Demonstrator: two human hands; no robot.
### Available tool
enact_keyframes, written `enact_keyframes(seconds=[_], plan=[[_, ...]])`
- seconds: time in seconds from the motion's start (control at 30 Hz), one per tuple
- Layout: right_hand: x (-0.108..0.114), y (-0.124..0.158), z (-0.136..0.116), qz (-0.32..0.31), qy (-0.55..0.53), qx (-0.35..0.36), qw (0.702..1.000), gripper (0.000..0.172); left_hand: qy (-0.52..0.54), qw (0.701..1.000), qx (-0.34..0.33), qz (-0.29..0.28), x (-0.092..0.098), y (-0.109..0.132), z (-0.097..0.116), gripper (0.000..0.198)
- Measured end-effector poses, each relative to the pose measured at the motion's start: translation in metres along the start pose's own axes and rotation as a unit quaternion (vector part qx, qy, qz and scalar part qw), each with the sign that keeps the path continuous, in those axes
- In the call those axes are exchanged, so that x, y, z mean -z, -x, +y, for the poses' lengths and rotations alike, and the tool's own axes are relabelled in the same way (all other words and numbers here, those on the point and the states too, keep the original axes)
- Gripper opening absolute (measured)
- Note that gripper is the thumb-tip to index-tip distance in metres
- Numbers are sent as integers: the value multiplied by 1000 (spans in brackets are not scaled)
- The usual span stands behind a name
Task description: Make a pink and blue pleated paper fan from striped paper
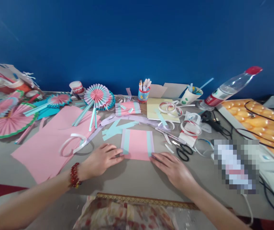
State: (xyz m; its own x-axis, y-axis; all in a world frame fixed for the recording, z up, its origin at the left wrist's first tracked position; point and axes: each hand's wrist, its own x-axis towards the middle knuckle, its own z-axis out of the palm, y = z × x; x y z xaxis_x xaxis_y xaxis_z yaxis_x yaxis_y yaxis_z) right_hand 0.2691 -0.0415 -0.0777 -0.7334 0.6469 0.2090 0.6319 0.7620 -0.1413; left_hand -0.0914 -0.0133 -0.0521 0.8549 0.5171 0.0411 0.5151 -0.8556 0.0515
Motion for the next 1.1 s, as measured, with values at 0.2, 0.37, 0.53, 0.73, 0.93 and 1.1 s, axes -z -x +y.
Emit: enact_keyframes(seconds=[0.2,0.37,0.53,0.73,0.93,1.1], plan=[[-1,10,-8,10,20,-34,999,51,-15,1000,7,-11,-2,16,5,52],[10,-4,-14,32,15,-56,998,40,1,1000,-6,-20,-1,14,7,53],[18,-41,-30,56,21,-59,996,26,34,999,0,4,-6,12,2,61],[6,-70,-37,8,32,-90,995,7,71,994,41,66,-6,19,5,49],[15,-66,-40,144,-196,-163,956,7,244,930,198,193,10,18,20,22],[9,-77,-63,140,-258,-188,937,8,239,952,121,149,14,-23,39,83]])
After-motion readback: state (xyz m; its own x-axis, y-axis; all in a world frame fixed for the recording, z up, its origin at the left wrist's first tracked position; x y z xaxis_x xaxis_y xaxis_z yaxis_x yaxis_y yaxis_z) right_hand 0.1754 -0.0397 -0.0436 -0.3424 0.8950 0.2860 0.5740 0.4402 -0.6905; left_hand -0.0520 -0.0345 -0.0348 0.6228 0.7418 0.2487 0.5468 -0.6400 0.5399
